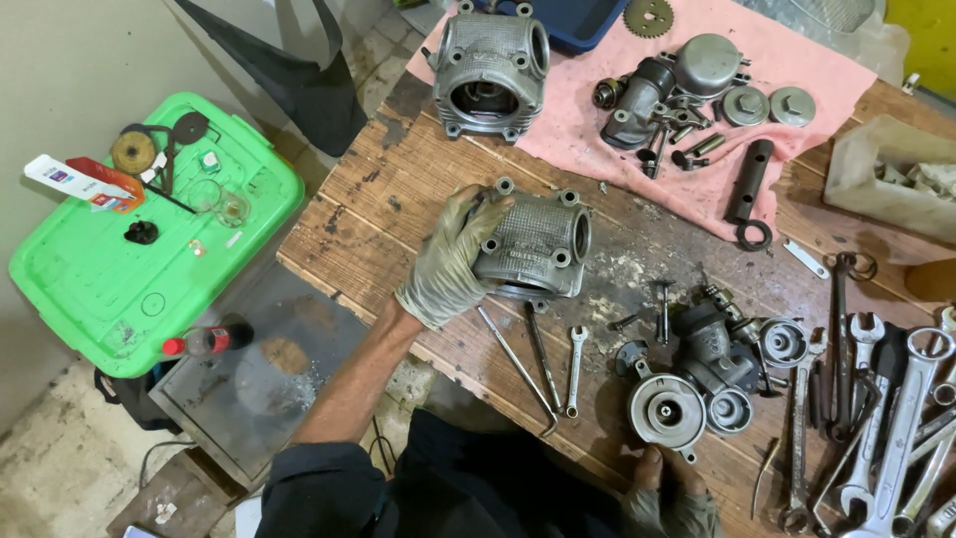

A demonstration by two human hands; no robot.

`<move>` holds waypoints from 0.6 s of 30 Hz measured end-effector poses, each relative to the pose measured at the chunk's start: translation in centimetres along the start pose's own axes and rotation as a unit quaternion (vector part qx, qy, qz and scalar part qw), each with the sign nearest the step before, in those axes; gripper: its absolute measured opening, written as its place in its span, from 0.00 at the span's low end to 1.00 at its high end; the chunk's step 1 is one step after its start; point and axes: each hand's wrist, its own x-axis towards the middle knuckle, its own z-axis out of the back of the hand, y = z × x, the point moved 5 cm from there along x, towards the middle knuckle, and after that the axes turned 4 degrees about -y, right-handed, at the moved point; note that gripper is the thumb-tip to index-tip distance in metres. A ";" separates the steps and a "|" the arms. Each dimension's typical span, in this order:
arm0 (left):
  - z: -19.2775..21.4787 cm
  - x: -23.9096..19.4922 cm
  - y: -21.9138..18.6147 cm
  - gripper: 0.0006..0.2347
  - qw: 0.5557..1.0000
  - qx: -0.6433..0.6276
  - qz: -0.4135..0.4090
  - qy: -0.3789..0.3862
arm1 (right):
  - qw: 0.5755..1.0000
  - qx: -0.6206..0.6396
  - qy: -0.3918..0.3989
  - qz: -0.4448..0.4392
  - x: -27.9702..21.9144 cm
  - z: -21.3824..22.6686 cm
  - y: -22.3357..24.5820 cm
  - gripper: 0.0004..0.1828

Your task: Inspecting and manipulating motorcycle engine components including a cylinder head and camshaft on a workbench.

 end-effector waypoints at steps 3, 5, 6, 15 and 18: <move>0.1 -0.4 0.8 0.45 0.998 0.068 0.008 0.004 | 0.998 0.000 -0.022 0.050 -0.1 0.4 0.2 0.09; 0.6 -0.4 0.8 0.42 0.998 0.061 0.017 -0.003 | 0.998 0.034 -0.016 0.057 -0.3 0.1 0.0 0.10; 0.9 -0.4 0.9 0.42 0.998 0.055 0.027 -0.009 | 0.996 0.068 -0.011 0.064 -0.4 0.0 -0.2 0.11; 4.7 -0.6 1.3 0.36 0.988 0.092 0.108 -0.068 | 0.986 -0.077 -0.105 0.107 -0.9 0.5 -0.7 0.07; 5.8 -0.9 1.3 0.32 0.989 0.068 0.116 -0.065 | 0.985 -0.088 -0.096 0.114 -0.7 0.6 -0.3 0.07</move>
